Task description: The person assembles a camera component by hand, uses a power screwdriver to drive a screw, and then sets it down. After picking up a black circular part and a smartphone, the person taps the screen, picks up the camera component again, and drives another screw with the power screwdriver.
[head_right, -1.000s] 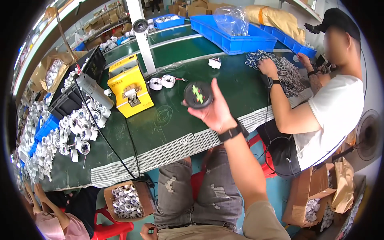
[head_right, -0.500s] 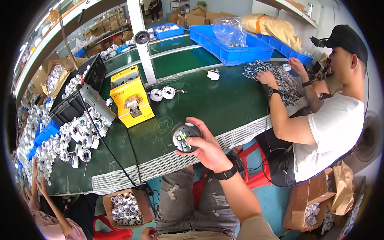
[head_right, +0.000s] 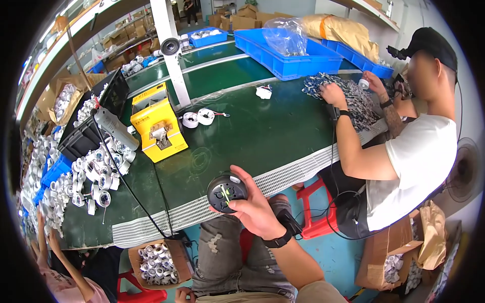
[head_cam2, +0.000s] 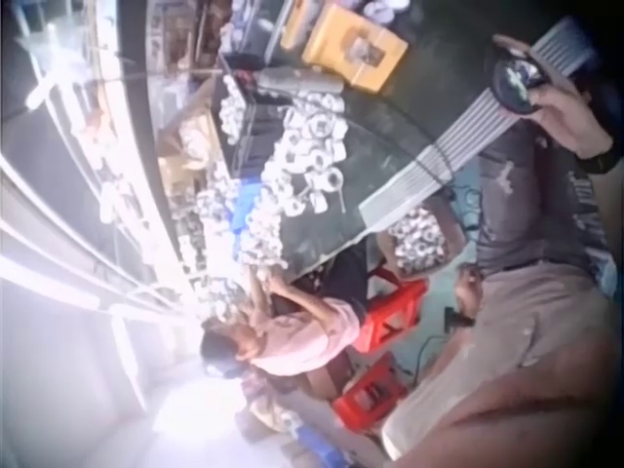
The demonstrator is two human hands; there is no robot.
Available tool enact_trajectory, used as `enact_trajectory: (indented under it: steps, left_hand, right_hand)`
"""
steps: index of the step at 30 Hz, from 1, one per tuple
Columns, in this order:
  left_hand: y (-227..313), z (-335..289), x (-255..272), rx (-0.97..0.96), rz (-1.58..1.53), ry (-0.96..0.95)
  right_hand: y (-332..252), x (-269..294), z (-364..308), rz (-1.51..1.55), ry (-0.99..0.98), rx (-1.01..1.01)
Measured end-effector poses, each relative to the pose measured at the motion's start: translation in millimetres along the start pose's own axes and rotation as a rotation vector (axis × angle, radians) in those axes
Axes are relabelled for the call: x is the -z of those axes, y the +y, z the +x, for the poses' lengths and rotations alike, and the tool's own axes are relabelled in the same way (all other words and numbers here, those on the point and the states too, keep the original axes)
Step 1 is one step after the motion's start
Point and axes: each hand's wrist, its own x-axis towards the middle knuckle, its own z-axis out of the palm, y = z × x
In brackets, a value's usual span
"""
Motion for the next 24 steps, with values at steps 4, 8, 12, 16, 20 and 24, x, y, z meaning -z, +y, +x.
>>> enact_trajectory:
  steps: [4, 8, 12, 16, 20, 24]
  left_hand:
    - [-1, -4, -4, -0.022, -0.055, 0.063]
    - [-8, -4, -7, -0.157, 0.043, 0.132]
    - [23, 7, 7, 0.251, -0.287, -0.024]
    - [15, 10, -3, 0.431, -0.969, -0.109]
    - [-2, 25, 8, -0.321, 0.100, -0.226]
    - [-54, 25, -22, 0.138, -0.526, -0.227]
  right_hand:
    - [6, 12, -5, 0.018, -0.061, 0.010]
    - [8, 13, -8, 0.008, -0.064, 0.003]
    - [11, 13, -11, 0.053, -0.074, -0.010]
    - [10, 4, -17, 0.110, -0.052, -0.023]
    - [14, 5, -20, 0.343, -0.094, -0.124]
    - [28, 15, -21, 0.583, -0.149, -0.189]
